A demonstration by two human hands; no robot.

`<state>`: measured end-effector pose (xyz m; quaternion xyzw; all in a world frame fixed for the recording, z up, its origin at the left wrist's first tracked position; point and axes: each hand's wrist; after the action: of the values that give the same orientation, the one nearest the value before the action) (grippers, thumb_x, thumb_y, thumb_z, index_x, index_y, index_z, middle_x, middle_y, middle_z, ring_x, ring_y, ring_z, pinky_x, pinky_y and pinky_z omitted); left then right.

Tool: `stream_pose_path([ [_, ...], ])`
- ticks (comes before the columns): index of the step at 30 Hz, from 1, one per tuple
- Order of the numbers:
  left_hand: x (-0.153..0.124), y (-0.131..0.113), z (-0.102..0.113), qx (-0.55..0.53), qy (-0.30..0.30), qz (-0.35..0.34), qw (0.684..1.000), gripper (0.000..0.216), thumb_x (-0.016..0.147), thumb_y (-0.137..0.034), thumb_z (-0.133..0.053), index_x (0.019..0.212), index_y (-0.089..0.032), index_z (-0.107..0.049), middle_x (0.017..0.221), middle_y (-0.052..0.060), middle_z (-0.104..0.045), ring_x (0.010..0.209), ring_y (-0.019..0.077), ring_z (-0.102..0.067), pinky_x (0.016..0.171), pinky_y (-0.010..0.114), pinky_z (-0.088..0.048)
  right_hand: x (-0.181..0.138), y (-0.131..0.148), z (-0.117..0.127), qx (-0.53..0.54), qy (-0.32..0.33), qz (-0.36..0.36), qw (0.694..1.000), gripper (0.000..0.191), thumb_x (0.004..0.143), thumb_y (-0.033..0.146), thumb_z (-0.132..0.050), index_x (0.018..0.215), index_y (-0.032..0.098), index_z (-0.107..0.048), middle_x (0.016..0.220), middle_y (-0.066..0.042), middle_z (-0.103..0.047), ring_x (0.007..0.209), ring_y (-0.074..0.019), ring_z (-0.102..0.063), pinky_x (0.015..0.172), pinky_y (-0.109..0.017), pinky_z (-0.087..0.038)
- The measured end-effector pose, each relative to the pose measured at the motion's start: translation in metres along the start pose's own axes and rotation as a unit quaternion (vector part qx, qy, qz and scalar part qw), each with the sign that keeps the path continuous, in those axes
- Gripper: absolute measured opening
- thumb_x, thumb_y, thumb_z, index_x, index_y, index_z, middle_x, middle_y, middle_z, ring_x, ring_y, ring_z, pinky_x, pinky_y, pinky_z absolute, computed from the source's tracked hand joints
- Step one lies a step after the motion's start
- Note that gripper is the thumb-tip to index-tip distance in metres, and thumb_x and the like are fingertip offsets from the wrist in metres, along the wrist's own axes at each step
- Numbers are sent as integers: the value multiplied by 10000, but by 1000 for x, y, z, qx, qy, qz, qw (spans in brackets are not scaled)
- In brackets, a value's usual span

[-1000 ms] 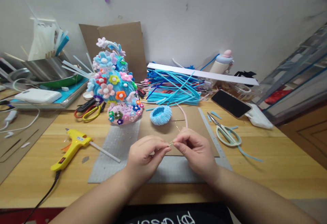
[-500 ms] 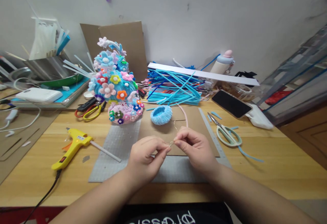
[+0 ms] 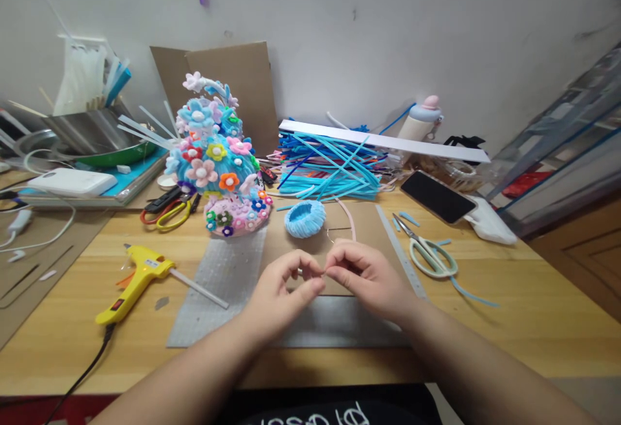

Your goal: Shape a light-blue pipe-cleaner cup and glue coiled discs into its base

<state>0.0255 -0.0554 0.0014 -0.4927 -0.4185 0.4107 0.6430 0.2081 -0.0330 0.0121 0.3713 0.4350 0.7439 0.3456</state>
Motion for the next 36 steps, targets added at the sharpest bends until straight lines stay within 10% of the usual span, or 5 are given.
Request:
stream_pose_path([
  [7, 5, 2, 3, -196, 71, 188, 960, 292, 641, -360, -758, 719, -131, -595, 626, -34, -531, 571, 79, -406, 565, 219, -278, -2, -4, -3, -24, 16, 43, 999, 71, 854, 209, -579, 797, 179, -609, 726, -2, -543, 674, -124, -505, 611, -246, -389],
  [36, 4, 2, 5, -251, 64, 201, 945, 228, 663, -298, -766, 718, -115, -642, 582, 6, -630, 497, 81, -561, 453, 176, -434, -2, -2, 2, -117, -7, 162, 980, 65, 840, 98, -559, 836, 157, -587, 726, -18, -547, 683, -119, -511, 609, -243, -409],
])
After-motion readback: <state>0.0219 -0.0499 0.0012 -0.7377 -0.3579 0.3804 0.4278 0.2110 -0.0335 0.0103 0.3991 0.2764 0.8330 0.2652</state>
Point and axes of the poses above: each hand's wrist, its own x-axis towards the middle knuckle, its own z-axis out of the back of the hand, y = z × x
